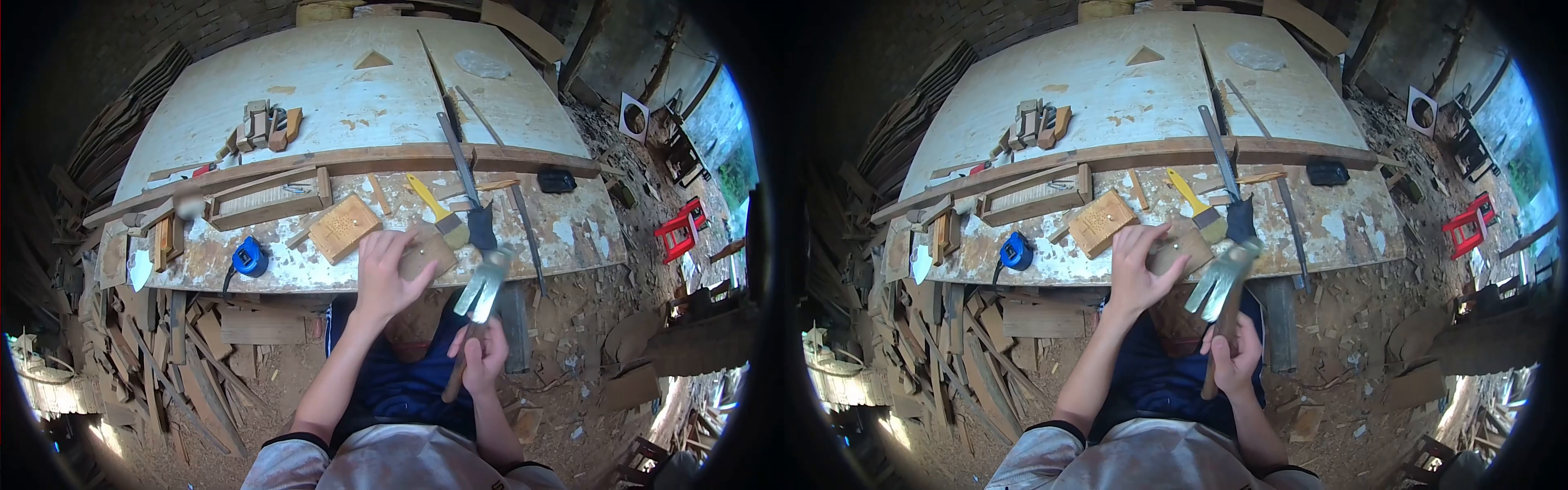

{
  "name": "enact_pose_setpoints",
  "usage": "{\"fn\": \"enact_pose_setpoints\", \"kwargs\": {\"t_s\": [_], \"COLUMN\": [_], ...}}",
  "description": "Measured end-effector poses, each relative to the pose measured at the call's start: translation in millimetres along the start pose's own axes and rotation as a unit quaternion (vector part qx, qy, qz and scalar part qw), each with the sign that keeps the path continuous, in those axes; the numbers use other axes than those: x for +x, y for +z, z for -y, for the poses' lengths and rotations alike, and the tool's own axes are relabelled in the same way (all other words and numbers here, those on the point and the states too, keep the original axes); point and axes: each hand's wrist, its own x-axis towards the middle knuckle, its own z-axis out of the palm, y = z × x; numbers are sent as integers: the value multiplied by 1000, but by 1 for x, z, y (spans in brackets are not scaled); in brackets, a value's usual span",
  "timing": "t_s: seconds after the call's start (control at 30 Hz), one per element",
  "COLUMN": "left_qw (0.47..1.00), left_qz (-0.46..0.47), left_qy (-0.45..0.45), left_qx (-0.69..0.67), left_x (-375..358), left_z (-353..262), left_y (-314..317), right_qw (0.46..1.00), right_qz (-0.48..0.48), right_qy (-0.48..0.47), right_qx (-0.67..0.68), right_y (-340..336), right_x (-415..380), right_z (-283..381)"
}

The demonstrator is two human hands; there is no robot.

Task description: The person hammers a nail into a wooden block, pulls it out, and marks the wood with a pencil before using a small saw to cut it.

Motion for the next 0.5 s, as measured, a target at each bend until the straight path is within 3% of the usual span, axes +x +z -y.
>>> {"fn": "enact_pose_setpoints", "kwargs": {"t_s": [0.13,0.17,0.27,0.3,0.4,0.5], "left_qw": [998,997,995,994,992,989], "left_qz": [58,66,86,91,109,120], "left_qy": [4,9,1,-4,-18,-29], "left_qx": [-34,-35,-57,-58,-67,-81], "left_x": [-13,-15,-16,-16,-17,-18], "left_z": [5,7,11,11,11,17], "left_y": [-9,-8,-5,-6,-7,-6], "right_qw": [999,993,997,990,936,891], "right_qz": [-7,-36,14,38,121,178], "right_qy": [42,74,76,119,-81,-49], "right_qx": [20,84,14,-64,-320,-415], "right_y": [-8,-8,-23,-28,-6,0], "right_x": [22,27,45,53,100,130], "right_z": [32,36,38,45,74,80]}}
